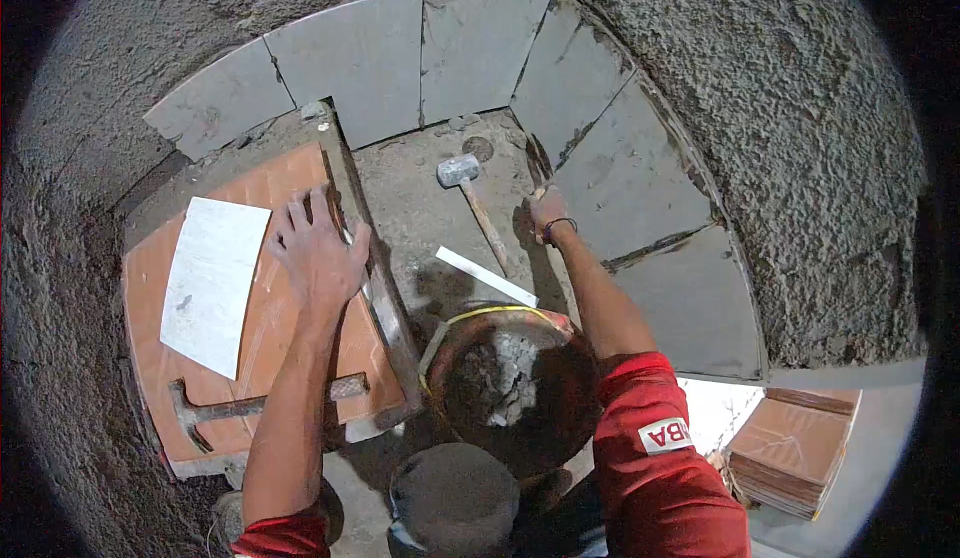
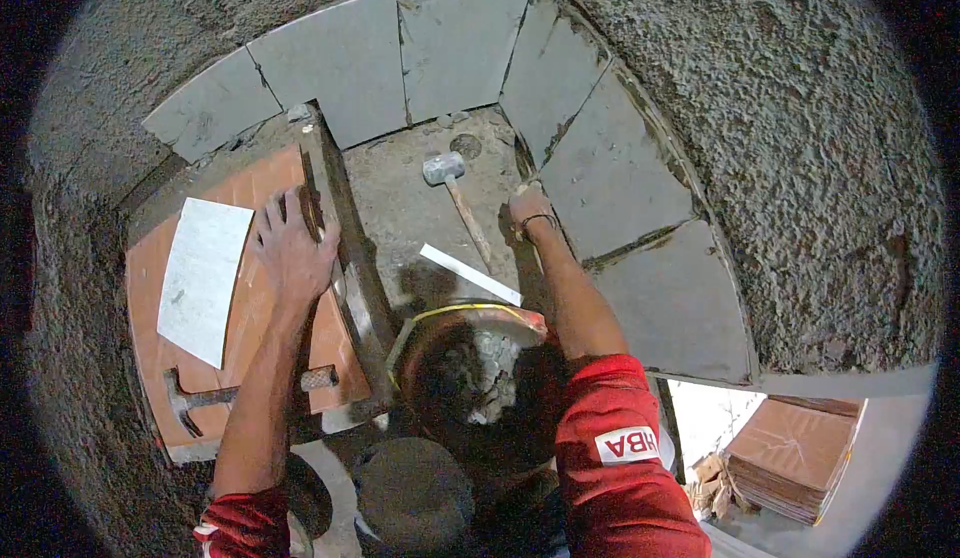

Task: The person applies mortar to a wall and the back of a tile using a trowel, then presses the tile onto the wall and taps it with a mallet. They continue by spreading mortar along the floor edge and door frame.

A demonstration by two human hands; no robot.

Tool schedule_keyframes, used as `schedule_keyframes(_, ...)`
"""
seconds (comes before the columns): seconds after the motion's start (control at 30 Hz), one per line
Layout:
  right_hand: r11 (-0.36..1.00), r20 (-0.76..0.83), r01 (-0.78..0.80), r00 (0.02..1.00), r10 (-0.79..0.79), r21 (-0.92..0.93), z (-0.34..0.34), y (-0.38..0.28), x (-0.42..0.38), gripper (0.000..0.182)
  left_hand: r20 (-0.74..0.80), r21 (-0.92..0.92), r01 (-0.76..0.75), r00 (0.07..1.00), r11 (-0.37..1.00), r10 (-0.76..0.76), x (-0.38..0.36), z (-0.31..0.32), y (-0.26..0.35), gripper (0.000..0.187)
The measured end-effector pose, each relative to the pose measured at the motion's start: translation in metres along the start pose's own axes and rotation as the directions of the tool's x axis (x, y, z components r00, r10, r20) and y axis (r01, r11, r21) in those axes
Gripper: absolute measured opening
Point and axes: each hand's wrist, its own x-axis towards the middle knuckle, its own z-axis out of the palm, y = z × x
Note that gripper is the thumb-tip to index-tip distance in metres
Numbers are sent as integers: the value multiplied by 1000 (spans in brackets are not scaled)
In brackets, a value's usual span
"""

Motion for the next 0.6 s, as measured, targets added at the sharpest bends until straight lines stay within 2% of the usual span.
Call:
schedule_keyframes(0.03,1000,4,1,1000,-1,3,4,-2,4,51,-13,-4,-9,1000,1000,9,0,1,-1,73)
schedule_keyframes(0.1,991,-116,86,988,-97,-102,9,-9,7,53,-22,-6,-20,1000,1000,20,1,2,0,74)
schedule_keyframes(0.2,994,-112,52,992,-63,-92,2,-24,16,57,-14,23,-14,1000,1000,15,0,3,1,73)
schedule_keyframes(0.23,983,-201,130,967,-155,-132,6,-26,25,56,-7,9,-9,1000,1000,9,0,2,1,73)
schedule_keyframes(0.27,983,-201,130,968,-154,-127,1,-31,34,56,-1,-4,-7,1000,1000,7,1,2,2,74)
schedule_keyframes(0.33,909,-5,284,954,-300,-304,-11,-47,52,52,-5,14,-5,1000,1000,5,2,4,2,73)
schedule_keyframes(0.37,880,-13,305,943,-332,-364,-3,-47,75,44,-9,28,1,1000,1000,-1,2,5,2,73)
schedule_keyframes(0.4,881,-9,307,943,-333,-360,14,-42,112,44,-7,33,3,1000,999,-2,2,4,3,73)
schedule_keyframes(0.47,807,94,324,942,-321,-493,47,-32,179,38,20,21,8,1000,1000,-8,4,2,4,73)
schedule_keyframes(0.5,908,76,235,972,-223,-346,50,-33,191,33,19,26,10,1000,1000,-11,4,3,4,73)
schedule_keyframes(0.6,844,138,304,953,-271,-442,53,-27,227,33,7,13,-1,1000,1000,1,5,4,3,73)
